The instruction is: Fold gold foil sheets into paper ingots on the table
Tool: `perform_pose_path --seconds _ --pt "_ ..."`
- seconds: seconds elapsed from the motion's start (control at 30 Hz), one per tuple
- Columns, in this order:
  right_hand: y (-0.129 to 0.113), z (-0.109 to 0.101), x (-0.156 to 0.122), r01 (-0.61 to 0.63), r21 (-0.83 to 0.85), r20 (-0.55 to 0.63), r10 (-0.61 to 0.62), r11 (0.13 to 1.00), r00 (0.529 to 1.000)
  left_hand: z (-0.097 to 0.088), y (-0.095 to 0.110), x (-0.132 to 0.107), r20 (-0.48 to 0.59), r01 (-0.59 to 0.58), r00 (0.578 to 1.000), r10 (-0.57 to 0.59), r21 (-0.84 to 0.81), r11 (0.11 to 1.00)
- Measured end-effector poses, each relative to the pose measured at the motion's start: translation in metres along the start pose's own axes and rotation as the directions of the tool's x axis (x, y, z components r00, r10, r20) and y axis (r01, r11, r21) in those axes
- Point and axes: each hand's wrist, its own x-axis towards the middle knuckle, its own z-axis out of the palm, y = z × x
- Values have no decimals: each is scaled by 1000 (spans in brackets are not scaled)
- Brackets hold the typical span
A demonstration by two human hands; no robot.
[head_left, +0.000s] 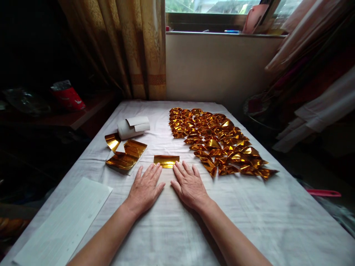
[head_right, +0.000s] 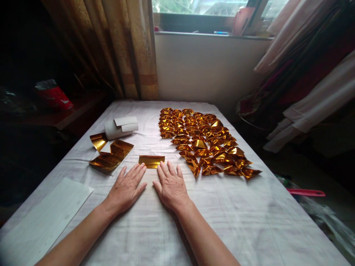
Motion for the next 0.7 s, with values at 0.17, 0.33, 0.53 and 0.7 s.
perform_pose_path --seconds 0.17,0.33,0.53,0.7 --pt "2 5 -6 -69 -13 -51 69 998 996 -5 -2 -6 -16 39 999 -39 0 999" --pt "10 9 -1 -134 0 -156 132 991 979 -7 0 -1 -87 41 995 -43 -27 999" --pt "23 9 28 -169 170 -252 209 971 945 -15 5 14 -90 56 994 -59 -36 998" --pt "23 12 42 -138 251 -315 215 958 924 -18 10 22 -75 79 994 -84 -67 995"
